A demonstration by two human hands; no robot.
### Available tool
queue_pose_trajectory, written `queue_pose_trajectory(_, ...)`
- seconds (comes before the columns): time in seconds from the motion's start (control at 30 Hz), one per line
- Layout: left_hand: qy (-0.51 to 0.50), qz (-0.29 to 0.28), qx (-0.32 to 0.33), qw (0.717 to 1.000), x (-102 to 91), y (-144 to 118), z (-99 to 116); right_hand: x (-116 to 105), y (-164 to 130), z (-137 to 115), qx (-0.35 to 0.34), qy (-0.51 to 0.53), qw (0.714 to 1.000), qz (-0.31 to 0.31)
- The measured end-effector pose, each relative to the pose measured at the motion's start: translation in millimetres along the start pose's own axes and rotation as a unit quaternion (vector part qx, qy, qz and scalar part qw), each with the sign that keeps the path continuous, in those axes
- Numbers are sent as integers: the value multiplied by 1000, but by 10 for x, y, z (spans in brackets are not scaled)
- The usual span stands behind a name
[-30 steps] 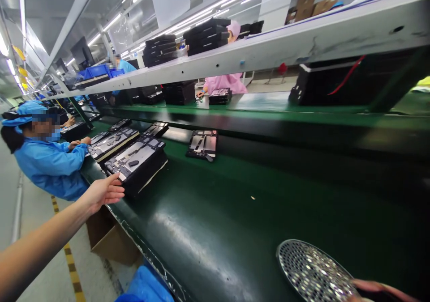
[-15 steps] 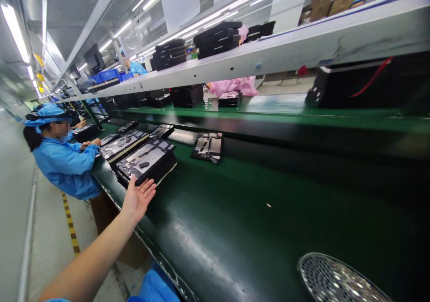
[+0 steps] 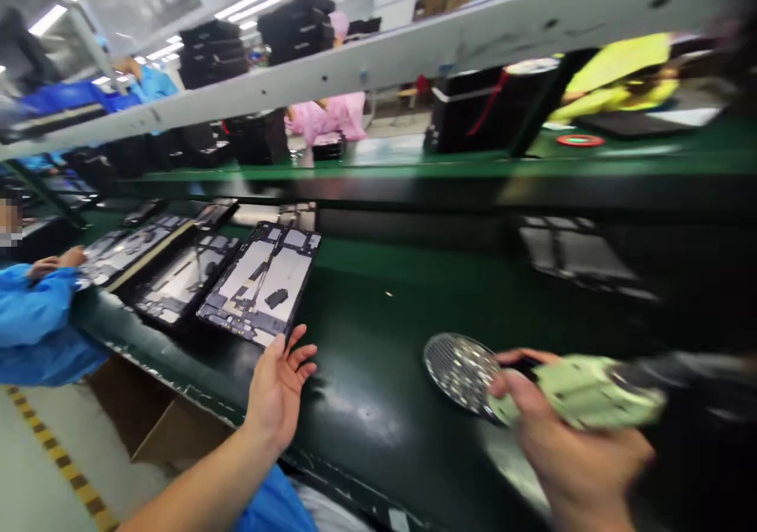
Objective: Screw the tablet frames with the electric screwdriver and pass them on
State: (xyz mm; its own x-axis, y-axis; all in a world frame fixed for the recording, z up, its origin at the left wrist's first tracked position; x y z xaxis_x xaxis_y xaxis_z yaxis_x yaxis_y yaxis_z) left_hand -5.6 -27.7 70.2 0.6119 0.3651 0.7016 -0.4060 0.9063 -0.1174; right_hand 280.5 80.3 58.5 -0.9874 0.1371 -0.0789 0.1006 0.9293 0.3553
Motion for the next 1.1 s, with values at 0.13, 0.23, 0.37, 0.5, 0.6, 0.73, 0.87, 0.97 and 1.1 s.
queue_pose_trajectory(0.13, -36, -10, -133, 990, 30, -391, -600, 12, -15, 15, -12, 15, 1000, -7)
queue_pose_trajectory(0.23, -54, -17, -207, 977, 37, -627, -977, 61, 13, -65, -29, 32, 999, -13)
queue_pose_trajectory(0.37, -47, -45, -289, 955, 87, -891, -1241, 203, 122, -244, -62, 48, 997, -6)
queue_pose_trajectory(0.5, 73, -183, -470, 860, 112, -1021, -1083, 384, 269, -320, -74, 60, 995, 5)
queue_pose_trajectory(0.6, 300, -379, -354, 801, 58, -747, -674, 467, 315, -248, -77, 52, 996, 5)
queue_pose_trajectory(0.73, 578, -421, 12, 699, -105, -70, -198, 498, 269, -78, -74, 47, 996, -6)
queue_pose_trajectory(0.87, 711, -441, 80, 542, -248, 309, -185, 485, 202, 34, -72, 32, 997, -13)
queue_pose_trajectory(0.97, 702, -469, 79, 531, -263, 332, -227, 466, 181, 63, -74, 31, 997, -7)
queue_pose_trajectory(1.1, 631, -444, 49, 635, -245, 251, -165, 456, 176, 60, -73, 36, 997, -7)
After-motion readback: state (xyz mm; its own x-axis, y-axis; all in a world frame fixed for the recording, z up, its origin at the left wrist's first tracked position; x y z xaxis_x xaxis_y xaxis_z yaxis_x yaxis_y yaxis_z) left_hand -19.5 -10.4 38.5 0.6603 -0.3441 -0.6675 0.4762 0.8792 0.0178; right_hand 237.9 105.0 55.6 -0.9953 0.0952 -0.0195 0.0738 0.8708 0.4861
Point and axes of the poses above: each hand's wrist, its own y-axis towards the middle knuckle, its own x-axis out of the palm, z = x × y, the point moved 2 cm from there along y, towards the middle knuckle, and after that the axes turned 14 degrees about -z, right-handed, at the moved point
